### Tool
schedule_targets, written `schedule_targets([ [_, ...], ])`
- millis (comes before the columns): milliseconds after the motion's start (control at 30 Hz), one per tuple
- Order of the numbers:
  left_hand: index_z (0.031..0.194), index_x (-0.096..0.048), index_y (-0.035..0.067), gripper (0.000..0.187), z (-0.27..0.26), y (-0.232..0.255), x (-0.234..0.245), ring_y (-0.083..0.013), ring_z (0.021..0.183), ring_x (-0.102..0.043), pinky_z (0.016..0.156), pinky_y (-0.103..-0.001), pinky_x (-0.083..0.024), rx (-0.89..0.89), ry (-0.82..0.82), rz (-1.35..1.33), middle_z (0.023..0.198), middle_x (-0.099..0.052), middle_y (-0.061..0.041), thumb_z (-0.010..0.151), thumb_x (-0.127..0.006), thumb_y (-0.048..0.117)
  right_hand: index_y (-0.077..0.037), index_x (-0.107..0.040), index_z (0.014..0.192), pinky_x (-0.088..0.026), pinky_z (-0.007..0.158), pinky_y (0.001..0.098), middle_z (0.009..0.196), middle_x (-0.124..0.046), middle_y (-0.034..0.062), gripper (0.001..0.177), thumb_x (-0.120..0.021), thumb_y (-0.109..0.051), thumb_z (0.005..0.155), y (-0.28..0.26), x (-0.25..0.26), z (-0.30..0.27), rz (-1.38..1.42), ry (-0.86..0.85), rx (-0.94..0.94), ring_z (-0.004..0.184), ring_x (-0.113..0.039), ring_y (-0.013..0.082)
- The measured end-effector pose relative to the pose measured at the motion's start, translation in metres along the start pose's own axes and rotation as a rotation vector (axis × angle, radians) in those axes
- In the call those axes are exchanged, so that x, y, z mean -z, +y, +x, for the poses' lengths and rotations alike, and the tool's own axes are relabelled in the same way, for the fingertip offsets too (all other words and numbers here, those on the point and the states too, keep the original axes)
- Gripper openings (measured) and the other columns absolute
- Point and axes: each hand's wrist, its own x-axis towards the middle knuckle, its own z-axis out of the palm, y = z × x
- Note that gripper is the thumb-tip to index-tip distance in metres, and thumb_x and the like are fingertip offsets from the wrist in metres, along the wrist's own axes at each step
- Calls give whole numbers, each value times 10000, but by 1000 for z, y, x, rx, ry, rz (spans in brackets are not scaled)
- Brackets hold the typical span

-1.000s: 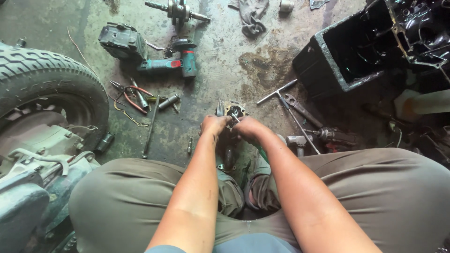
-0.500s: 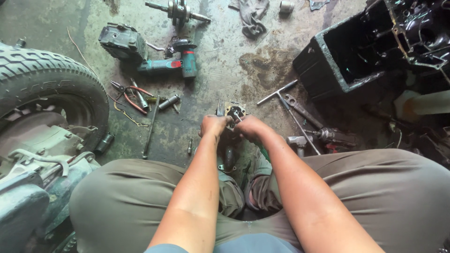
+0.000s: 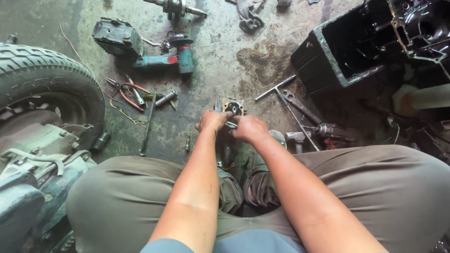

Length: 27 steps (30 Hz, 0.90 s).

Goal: The recorder is disassembling and working on a motorcycle engine cylinder head using various tools including an impact wrench, screwdriver, and hammer.

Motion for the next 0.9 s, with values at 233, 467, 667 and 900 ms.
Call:
schedule_targets([
  [233,1196,-749,70,757,34,-14,-17,-354,1267,-624,1143,-559,-368,-131,-20,68,1315,-685,-180,641,-806,581,-224,-677,1240,-570,877,483,1135,-725,137,422,-674,-387,851,15,-36,16,-122,136,92,1051,-700,336],
  [467,1200,-756,97,746,27,-7,-14,-330,1276,-635,1141,-581,-367,-90,5,74,1336,-692,-137,674,-792,625,-158,-616,1278,-549,932,466,1143,-714,142,486,-678,-334,830,6,-29,10,-85,120,100,1100,-678,328],
  [667,1210,-763,131,724,25,0,-13,-323,1301,-626,1134,-539,-393,4,40,71,1354,-690,-118,656,-843,591,-182,-645,1261,-544,963,452,1176,-711,106,432,-650,-380,878,1,-24,5,-35,100,39,1141,-671,304],
  [900,1208,-767,173,653,8,8,-1,-318,1329,-596,1142,-554,-372,32,16,35,1369,-674,-98,669,-854,530,-157,-665,1212,-555,880,463,1061,-719,124,406,-660,-300,832,24,-62,31,-45,218,142,1019,-684,322],
])
